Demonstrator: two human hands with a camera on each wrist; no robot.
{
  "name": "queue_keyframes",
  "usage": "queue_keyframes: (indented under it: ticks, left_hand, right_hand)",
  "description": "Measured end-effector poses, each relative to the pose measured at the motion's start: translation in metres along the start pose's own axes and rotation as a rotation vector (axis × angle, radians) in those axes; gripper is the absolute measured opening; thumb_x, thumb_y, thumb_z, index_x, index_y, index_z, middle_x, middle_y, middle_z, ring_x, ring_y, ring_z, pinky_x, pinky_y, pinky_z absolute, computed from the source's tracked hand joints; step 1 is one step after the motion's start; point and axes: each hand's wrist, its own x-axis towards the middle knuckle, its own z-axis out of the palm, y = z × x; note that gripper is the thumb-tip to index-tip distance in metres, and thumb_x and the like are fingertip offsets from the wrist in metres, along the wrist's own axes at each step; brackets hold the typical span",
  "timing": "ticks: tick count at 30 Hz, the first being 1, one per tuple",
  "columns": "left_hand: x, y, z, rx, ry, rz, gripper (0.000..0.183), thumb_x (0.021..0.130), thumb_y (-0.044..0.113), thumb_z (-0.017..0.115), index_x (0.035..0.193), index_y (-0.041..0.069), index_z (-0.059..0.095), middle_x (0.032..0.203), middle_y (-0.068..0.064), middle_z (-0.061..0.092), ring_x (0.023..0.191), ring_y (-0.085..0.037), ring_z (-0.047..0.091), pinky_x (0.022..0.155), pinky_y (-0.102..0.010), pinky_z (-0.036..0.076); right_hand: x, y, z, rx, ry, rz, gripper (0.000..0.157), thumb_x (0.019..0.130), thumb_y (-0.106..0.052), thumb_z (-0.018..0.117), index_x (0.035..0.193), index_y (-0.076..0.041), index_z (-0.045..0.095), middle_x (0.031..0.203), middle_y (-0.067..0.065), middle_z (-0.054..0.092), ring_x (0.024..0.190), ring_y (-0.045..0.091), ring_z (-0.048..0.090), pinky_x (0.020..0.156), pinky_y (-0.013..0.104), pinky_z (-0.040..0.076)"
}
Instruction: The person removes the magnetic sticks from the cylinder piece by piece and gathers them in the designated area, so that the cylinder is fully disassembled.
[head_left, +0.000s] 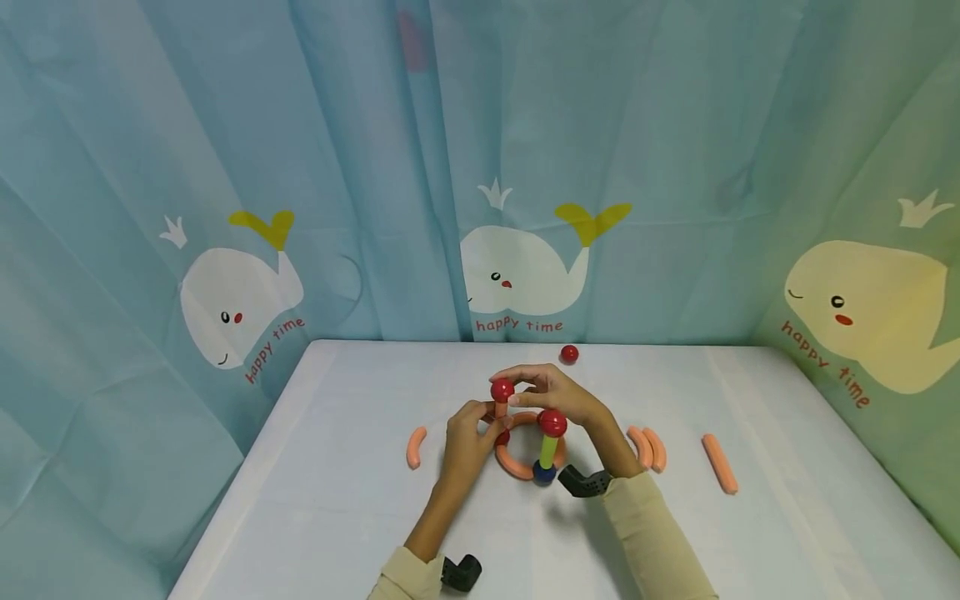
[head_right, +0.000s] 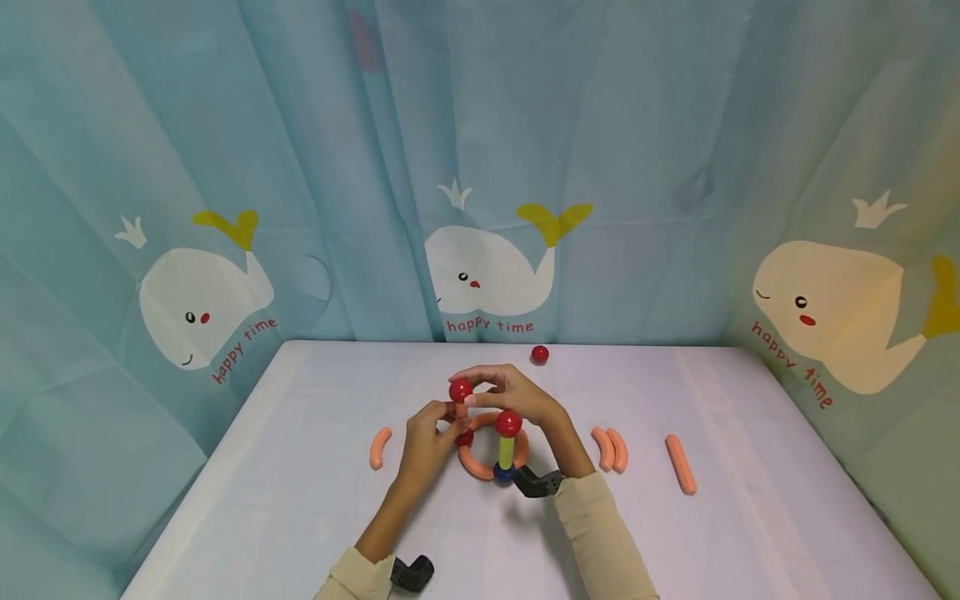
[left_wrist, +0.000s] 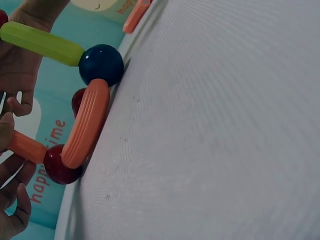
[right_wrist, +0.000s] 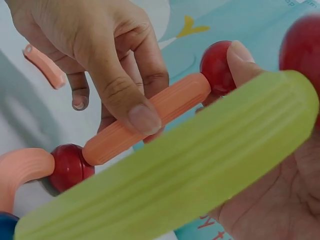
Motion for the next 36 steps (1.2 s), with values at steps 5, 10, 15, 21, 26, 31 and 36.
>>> queue_keyframes:
  ticks: [5, 10, 15, 21, 26, 31, 36]
  left_hand:
    - [0.002, 0.001, 0.000, -0.004, -0.002, 0.008, 0.016, 0.084, 0.018, 0.077, 0.094, 0.007, 0.074, 0.086, -0.005, 0.069, 0.079, -0.016, 0.068, 0.073, -0.033, 0.055]
    - [0.001, 0.002, -0.001, -0.004, 0.006, 0.018, 0.013, 0.084, 0.014, 0.077, 0.093, 0.007, 0.074, 0.085, -0.005, 0.070, 0.078, -0.016, 0.068, 0.072, -0.032, 0.055]
    - [0.001, 0.000, 0.000, -0.022, 0.011, 0.024, 0.012, 0.084, 0.013, 0.077, 0.093, 0.006, 0.073, 0.086, -0.006, 0.070, 0.078, -0.017, 0.068, 0.072, -0.036, 0.056]
    - [0.002, -0.002, 0.000, -0.025, 0.017, 0.035, 0.012, 0.082, 0.012, 0.078, 0.091, 0.005, 0.073, 0.085, -0.006, 0.070, 0.077, -0.017, 0.068, 0.073, -0.037, 0.056]
    - [0.002, -0.001, 0.000, -0.035, 0.011, 0.056, 0.015, 0.082, 0.016, 0.078, 0.092, 0.005, 0.074, 0.085, -0.006, 0.069, 0.078, -0.018, 0.068, 0.073, -0.038, 0.056]
    - [0.002, 0.001, -0.001, -0.016, -0.014, 0.026, 0.018, 0.082, 0.021, 0.077, 0.092, 0.006, 0.074, 0.085, -0.004, 0.069, 0.081, -0.016, 0.066, 0.074, -0.037, 0.055]
    - [0.002, -0.001, -0.002, -0.005, -0.009, 0.021, 0.018, 0.081, 0.022, 0.077, 0.091, 0.007, 0.074, 0.085, -0.004, 0.069, 0.081, -0.016, 0.066, 0.074, -0.036, 0.055]
  right_hand:
    - [0.001, 0.001, -0.003, 0.010, -0.003, -0.010, 0.038, 0.093, -0.004, 0.061, 0.130, 0.001, 0.058, 0.122, 0.011, 0.067, 0.113, 0.015, 0.062, 0.095, 0.031, 0.051]
    - [0.002, -0.001, -0.003, 0.022, -0.007, -0.030, 0.037, 0.092, -0.001, 0.062, 0.128, 0.005, 0.058, 0.119, 0.016, 0.067, 0.109, 0.014, 0.063, 0.091, 0.031, 0.052]
    - [0.003, -0.004, -0.001, 0.004, -0.003, -0.032, 0.037, 0.091, 0.001, 0.062, 0.127, 0.006, 0.058, 0.117, 0.020, 0.066, 0.104, 0.015, 0.064, 0.088, 0.032, 0.053]
    - [0.005, -0.005, -0.001, -0.030, 0.001, -0.023, 0.034, 0.091, 0.000, 0.063, 0.125, 0.004, 0.060, 0.115, 0.019, 0.067, 0.099, 0.018, 0.065, 0.087, 0.032, 0.053]
    - [0.003, -0.009, -0.004, 0.013, 0.029, -0.010, 0.033, 0.094, -0.002, 0.060, 0.125, 0.005, 0.057, 0.114, 0.009, 0.067, 0.094, 0.019, 0.069, 0.086, 0.031, 0.055]
    - [0.002, -0.015, -0.005, 0.053, 0.058, 0.005, 0.034, 0.094, -0.003, 0.060, 0.126, 0.006, 0.055, 0.114, 0.005, 0.067, 0.095, 0.029, 0.071, 0.086, 0.034, 0.056]
    - [0.003, -0.016, -0.003, 0.040, 0.073, 0.027, 0.033, 0.094, -0.003, 0.061, 0.126, 0.004, 0.056, 0.115, 0.009, 0.066, 0.096, 0.023, 0.070, 0.088, 0.033, 0.056]
